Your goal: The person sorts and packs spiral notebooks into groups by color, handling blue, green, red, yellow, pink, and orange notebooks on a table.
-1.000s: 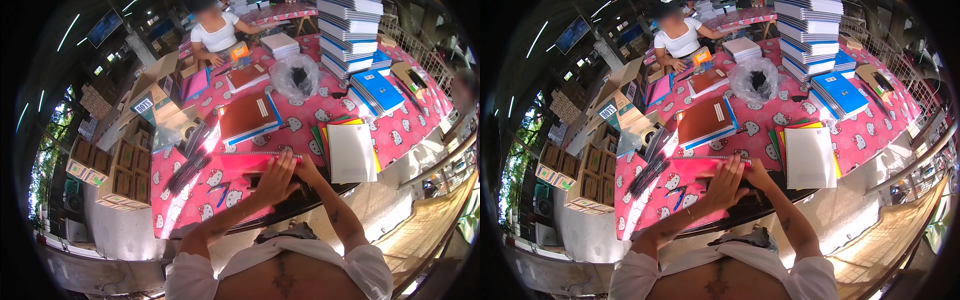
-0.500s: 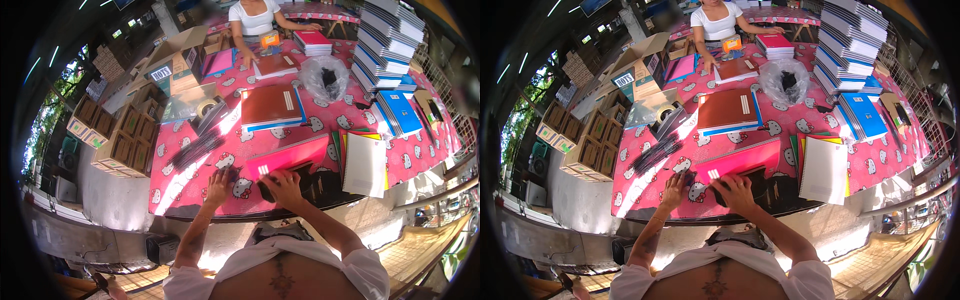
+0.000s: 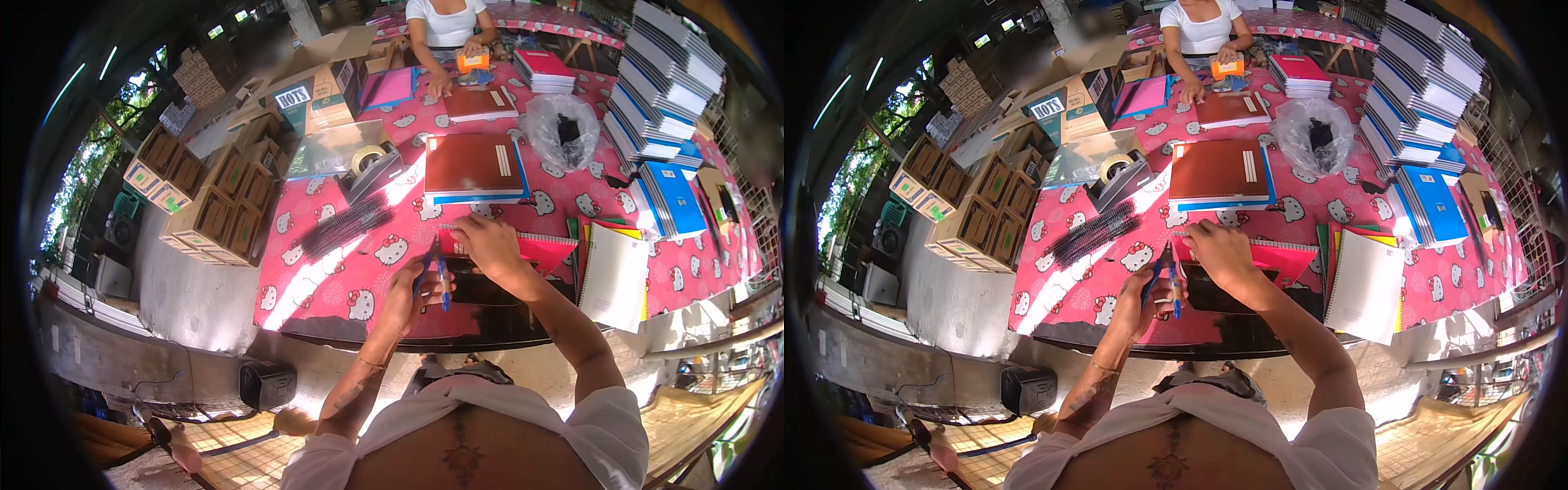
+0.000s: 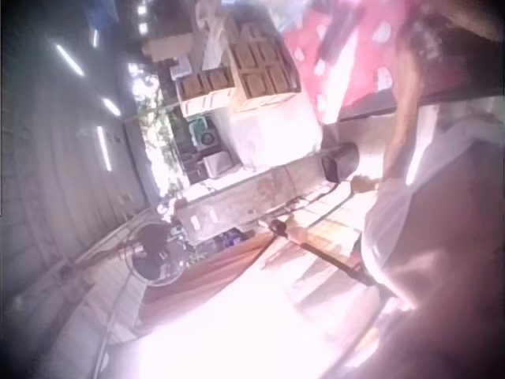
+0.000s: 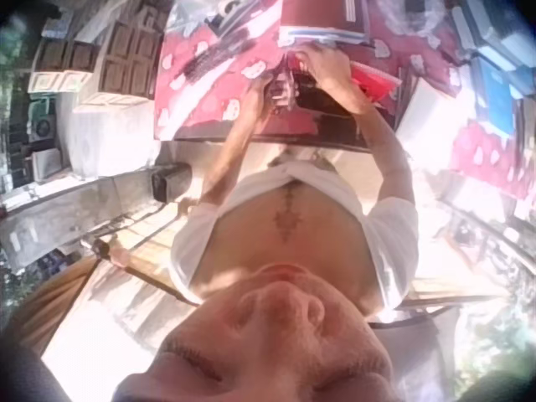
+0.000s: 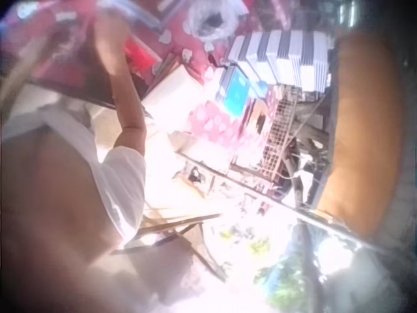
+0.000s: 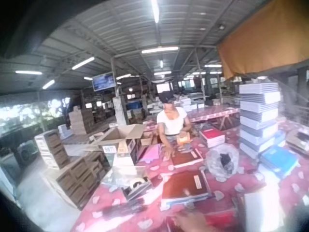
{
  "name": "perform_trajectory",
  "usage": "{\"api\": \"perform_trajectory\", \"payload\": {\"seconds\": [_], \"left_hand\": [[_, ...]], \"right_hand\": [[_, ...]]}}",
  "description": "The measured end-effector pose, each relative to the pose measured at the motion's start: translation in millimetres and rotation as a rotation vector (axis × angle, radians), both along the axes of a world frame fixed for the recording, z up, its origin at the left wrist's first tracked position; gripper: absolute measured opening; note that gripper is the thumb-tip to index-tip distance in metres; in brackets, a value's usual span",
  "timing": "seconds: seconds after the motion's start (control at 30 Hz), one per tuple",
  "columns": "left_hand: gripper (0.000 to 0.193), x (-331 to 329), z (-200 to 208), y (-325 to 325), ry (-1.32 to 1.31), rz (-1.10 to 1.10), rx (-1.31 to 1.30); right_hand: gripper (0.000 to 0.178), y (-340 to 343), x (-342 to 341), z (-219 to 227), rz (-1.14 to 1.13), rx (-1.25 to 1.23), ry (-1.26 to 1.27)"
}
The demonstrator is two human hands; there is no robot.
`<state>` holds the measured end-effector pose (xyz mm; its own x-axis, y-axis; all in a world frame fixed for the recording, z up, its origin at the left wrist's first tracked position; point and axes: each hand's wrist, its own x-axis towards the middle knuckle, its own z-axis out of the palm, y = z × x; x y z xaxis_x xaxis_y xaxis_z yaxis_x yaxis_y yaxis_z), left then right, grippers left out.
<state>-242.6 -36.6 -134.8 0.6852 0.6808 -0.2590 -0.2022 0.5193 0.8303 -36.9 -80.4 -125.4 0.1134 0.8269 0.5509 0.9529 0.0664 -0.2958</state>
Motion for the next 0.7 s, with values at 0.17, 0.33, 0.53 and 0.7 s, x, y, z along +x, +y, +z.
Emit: {"api": "perform_trajectory", "payload": {"seconds": [0.17,0.33,0.53,0.7], "left_hand": [[0.036,14,0,7,0.021,-0.068,-0.029],[0.033,10,2,15,0.023,-0.060,-0.029],[0.037,18,16,29,0.531,-0.030,1.263],[0.036,-63,-103,76,0.835,-0.130,1.549]], "right_hand": [[0.015,-2,2,1,0.007,0.013,0.070],[0.016,0,-1,0,0.023,0.029,0.051],[0.020,-26,28,5,-0.026,0.058,-0.088],[0.025,-97,103,15,-0.202,0.170,0.210]]}}
